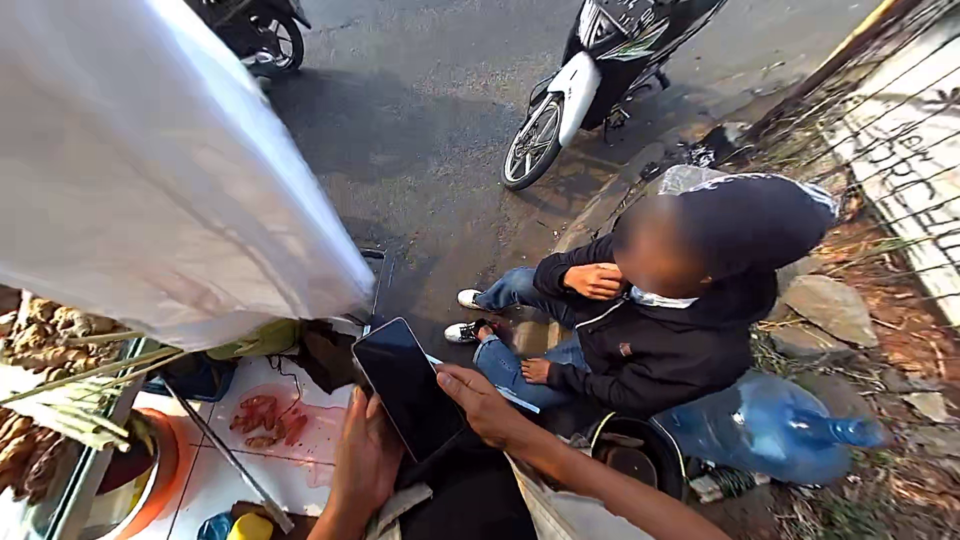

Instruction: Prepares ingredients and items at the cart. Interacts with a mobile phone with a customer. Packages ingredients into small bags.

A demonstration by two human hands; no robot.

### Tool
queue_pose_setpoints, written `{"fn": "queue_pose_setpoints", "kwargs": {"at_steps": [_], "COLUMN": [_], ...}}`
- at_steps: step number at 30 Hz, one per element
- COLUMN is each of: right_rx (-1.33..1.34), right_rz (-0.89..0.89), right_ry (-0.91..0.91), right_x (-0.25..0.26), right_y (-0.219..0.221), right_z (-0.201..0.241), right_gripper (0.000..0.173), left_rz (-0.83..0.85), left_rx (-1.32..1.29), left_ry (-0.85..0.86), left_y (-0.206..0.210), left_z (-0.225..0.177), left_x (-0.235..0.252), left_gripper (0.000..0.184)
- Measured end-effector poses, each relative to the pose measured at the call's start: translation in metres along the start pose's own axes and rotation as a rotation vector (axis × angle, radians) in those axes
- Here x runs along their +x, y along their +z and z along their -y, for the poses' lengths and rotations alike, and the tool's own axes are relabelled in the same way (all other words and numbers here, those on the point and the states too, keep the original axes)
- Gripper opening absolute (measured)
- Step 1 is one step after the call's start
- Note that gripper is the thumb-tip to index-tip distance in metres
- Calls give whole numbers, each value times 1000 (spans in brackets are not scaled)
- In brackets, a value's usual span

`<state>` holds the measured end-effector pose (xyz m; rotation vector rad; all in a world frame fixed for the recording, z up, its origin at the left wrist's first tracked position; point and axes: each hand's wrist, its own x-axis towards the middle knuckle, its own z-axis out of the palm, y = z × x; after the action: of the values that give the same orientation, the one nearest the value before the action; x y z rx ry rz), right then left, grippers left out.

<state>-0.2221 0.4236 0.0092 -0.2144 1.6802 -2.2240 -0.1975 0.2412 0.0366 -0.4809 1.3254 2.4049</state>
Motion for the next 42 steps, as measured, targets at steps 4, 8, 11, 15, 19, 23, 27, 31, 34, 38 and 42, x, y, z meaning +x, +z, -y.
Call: {"fn": "queue_pose_setpoints", "kwargs": {"at_steps": [4,8,11,15,19,23,27,31,34,38,42], "right_rx": [28,65,20,50,75,101,141,179,226,259,285], "right_rz": [-151,-344,-480,-622,-724,-741,-754,-759,-791,-809,-792], "right_ry": [10,16,12,43,127,119,180,259,298,284,224], "right_x": [-1,-4,-9,-23,-36,-40,-39,-37,-34,-26,-13], "right_y": [-41,-94,-137,-179,-205,-224,-234,-242,-248,-253,-248], "right_z": [3,-16,-46,-77,-97,-114,-125,-133,-136,-132,-125], "right_gripper": [37,37,39,39,39,38,36,37,36,34,38], "left_rz": [87,205,248,203,76,-119,-247,-342,-370,-395,-452], "left_rx": [303,497,547,527,532,599,625,632,612,616,732], "left_ry": [-96,-164,-195,-241,-246,-226,-253,-300,-308,-262,-117], "left_y": [-6,-12,-13,-15,-27,-50,-75,-82,-82,-86,-92], "left_z": [6,9,9,5,0,0,10,19,24,26,17], "left_x": [13,18,19,18,18,21,18,8,2,0,-9], "left_gripper": [60,50,48,46,47,45,44,42,41,35,28]}}
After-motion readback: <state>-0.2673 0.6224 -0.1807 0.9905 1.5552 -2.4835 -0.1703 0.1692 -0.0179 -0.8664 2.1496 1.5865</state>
